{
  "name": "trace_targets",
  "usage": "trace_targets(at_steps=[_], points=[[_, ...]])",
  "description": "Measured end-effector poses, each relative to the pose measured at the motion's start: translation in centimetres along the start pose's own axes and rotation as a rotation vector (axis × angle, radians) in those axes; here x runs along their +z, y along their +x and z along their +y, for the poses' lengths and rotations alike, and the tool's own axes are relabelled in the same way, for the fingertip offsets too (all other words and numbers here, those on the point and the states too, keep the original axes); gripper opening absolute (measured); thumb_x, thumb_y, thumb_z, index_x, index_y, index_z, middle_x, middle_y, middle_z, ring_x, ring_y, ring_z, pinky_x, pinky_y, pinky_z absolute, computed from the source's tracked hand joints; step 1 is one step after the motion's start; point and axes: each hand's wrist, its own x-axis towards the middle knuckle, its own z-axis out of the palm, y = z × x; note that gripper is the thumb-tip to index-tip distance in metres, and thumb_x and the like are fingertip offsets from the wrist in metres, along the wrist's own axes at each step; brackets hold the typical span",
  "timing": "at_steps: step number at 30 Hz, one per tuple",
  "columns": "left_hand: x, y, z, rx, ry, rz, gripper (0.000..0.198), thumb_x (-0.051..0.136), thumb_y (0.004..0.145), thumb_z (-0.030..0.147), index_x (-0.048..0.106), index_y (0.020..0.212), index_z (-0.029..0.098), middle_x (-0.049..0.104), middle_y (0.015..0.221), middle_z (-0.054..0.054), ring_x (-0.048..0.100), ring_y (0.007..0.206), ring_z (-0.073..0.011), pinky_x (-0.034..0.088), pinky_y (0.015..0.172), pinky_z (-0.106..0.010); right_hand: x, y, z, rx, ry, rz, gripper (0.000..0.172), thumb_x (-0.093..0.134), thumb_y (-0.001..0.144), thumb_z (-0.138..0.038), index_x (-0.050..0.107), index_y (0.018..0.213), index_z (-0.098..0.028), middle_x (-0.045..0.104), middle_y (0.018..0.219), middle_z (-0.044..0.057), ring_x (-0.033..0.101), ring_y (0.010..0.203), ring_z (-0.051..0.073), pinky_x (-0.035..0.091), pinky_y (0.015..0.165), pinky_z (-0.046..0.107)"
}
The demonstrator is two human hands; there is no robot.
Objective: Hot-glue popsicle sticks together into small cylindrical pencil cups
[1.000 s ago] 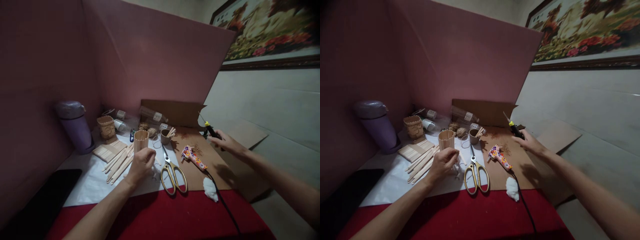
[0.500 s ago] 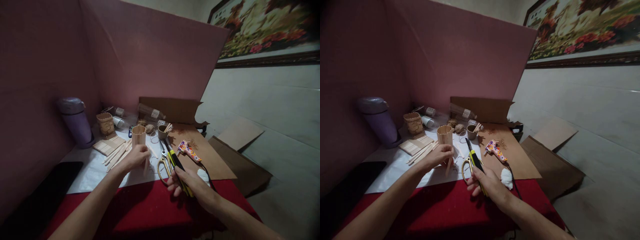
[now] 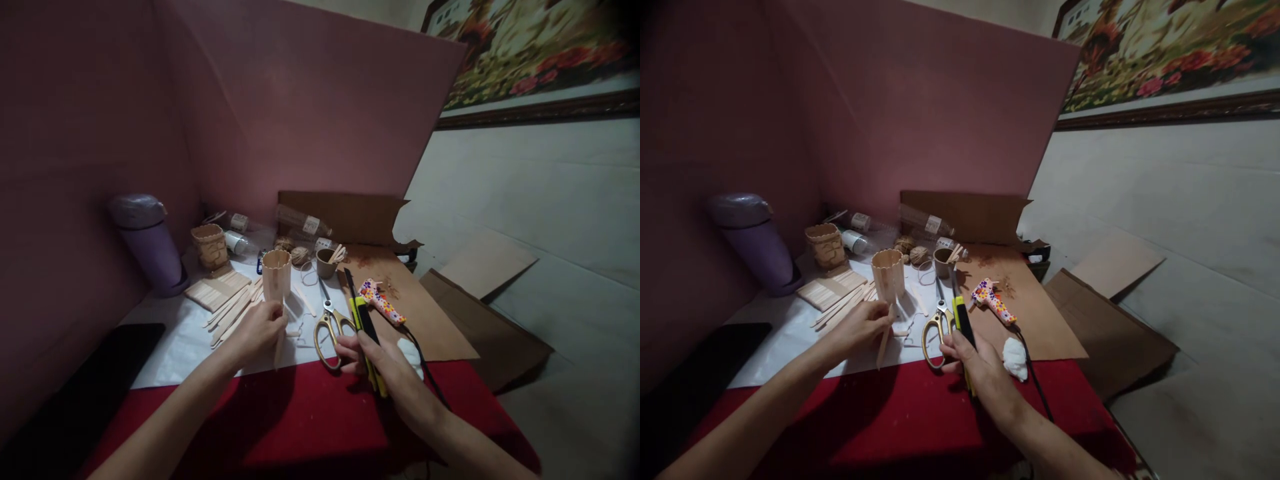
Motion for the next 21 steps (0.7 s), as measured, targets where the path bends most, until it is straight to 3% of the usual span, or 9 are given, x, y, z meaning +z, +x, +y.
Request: trace_targets(at_steps=[6,9,12,15,18,21], points=[[0.1,-0.1,-0.6,0.055,0.006,0.175,0.018,0.057,0.073,0.032,0.059,0.060,0.019,0.062,0.060,-0.002,0.057,0.061,-0.0181,0.041,0.055,-0.026,1.2,0.6,0.6,0.051,0.087,-0.050,0.064,0.066,0.071,-0.075,0.063,0.089,-0.014,0.062,0.085,0.007,0.065,0.083,0.021,0.055,0.087,0.041],[0.2,-0.4,-0.7,0.098,0.017,0.221,0.024,0.055,0.078,0.036,0.061,0.063,0.018,0.063,0.064,-0.002,0.058,0.064,-0.0179,0.043,0.059,-0.027,0.6,0.8,0.9,0.006,0.030,-0.007,0.062,0.065,0.071,-0.075,0.062,0.087,-0.015,0.062,0.091,0.007,0.064,0.086,0.020,0.054,0.088,0.037],[0.8,-0.9,-0.8,0.170,-0.069,0.289,0.026,0.056,0.081,0.039,0.064,0.069,0.017,0.062,0.066,-0.002,0.057,0.064,-0.0164,0.043,0.060,-0.027,0.1,0.3,1.3,-0.013,-0.127,0.000,0.061,0.057,0.079,-0.074,0.063,0.095,-0.015,0.065,0.093,0.007,0.063,0.076,0.016,0.054,0.071,0.030],[1.7,-1.3,-1.1,0.238,-0.235,0.307,0.021,0.060,0.081,0.036,0.067,0.078,0.016,0.063,0.068,-0.002,0.057,0.062,-0.0148,0.045,0.058,-0.026,0.6,-0.7,1.6,-0.025,-0.239,-0.112,0.056,0.048,0.087,-0.071,0.062,0.088,-0.017,0.062,0.070,0.002,0.054,0.053,0.011,0.043,0.051,0.024],[2.5,-1.3,-1.5,0.245,-0.349,0.284,0.018,0.063,0.080,0.032,0.070,0.083,0.016,0.065,0.067,-0.002,0.058,0.058,-0.0135,0.047,0.056,-0.025,2.0,-1.7,1.6,-0.009,-0.219,-0.205,0.055,0.046,0.086,-0.072,0.056,0.079,-0.019,0.053,0.056,-0.003,0.046,0.043,0.008,0.035,0.043,0.021],[2.9,-1.5,-1.8,0.252,-0.399,0.283,0.015,0.066,0.078,0.029,0.071,0.082,0.015,0.065,0.065,-0.002,0.058,0.056,-0.0132,0.049,0.055,-0.025,3.5,-1.9,1.6,-0.025,-0.207,-0.196,0.053,0.045,0.087,-0.072,0.053,0.078,-0.020,0.047,0.048,-0.006,0.043,0.039,0.009,0.032,0.040,0.020]])
